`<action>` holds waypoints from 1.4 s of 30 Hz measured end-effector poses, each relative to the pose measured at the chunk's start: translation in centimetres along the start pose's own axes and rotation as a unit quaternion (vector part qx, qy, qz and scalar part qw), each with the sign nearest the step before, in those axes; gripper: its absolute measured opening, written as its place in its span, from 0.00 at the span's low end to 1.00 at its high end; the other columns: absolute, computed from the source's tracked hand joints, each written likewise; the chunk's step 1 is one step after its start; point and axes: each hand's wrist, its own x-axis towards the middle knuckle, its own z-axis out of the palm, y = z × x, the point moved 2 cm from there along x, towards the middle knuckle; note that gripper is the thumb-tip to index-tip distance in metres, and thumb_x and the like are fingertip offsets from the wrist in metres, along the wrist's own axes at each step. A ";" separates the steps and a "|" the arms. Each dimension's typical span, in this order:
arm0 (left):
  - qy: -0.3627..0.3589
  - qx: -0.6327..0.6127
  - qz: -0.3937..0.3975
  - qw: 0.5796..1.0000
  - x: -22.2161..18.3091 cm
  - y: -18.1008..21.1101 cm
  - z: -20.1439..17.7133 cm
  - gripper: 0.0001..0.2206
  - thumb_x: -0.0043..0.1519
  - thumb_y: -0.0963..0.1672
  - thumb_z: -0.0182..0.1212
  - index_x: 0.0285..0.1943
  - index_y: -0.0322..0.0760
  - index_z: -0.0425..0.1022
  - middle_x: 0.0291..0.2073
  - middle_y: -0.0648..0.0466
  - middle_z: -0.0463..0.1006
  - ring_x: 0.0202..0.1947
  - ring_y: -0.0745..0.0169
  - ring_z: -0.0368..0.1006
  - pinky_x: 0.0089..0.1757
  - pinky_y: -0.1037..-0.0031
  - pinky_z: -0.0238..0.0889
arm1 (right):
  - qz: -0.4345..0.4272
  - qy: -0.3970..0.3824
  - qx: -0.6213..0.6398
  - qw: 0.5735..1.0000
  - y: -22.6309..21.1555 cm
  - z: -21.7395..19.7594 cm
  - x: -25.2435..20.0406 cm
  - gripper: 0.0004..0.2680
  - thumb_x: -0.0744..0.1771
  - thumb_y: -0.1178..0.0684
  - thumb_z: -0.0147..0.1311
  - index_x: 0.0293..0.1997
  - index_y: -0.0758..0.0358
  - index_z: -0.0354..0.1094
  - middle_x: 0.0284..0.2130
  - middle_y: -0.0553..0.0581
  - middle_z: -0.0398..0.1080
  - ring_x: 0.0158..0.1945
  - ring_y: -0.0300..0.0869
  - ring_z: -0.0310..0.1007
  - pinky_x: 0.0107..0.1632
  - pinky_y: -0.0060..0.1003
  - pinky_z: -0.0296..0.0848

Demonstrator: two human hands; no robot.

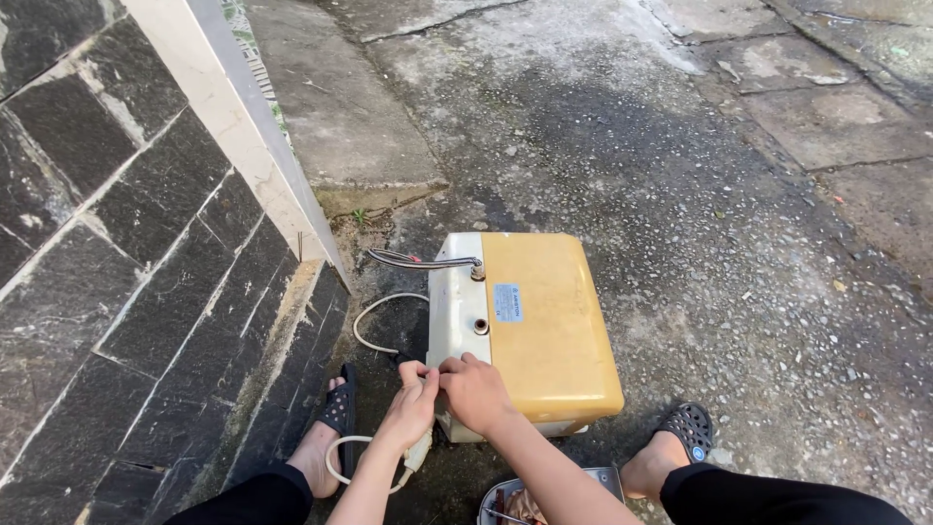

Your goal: Repairing a small water heater by stripping and connecting electrical wires.

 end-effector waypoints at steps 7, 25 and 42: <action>-0.016 -0.185 -0.055 0.981 -2.2 0.8 -1.6 0.22 0.68 0.53 0.48 0.65 0.42 0.53 0.33 0.53 0.72 0.17 0.67 0.59 0.21 0.75 0.51 | 0.013 -0.088 -0.030 0.996 0.2 -0.1 1.4 0.05 0.63 0.53 0.55 0.35 0.57 0.77 0.41 0.53 0.72 0.38 0.52 0.72 0.37 0.46 0.75; 0.118 0.022 0.029 0.992 -2.8 -0.3 -4.2 0.12 0.59 0.47 0.64 0.48 0.46 0.86 0.36 0.61 0.90 0.34 0.67 0.82 0.40 0.77 0.73 | 0.122 -0.086 0.204 0.968 5.2 -2.4 -0.1 0.07 0.61 0.55 0.65 0.39 0.52 0.83 0.43 0.56 0.69 0.46 0.48 0.73 0.55 0.43 0.74; 0.046 -0.180 -0.190 0.964 -4.0 4.7 -4.2 0.16 0.53 0.40 0.70 0.50 0.33 0.87 0.47 0.47 0.88 0.51 0.52 0.80 0.52 0.63 0.67 | 0.606 0.057 0.308 0.731 17.9 -3.9 -12.6 0.32 0.57 0.34 0.65 0.59 0.74 0.70 0.43 0.71 0.78 0.40 0.51 0.81 0.44 0.39 0.77</action>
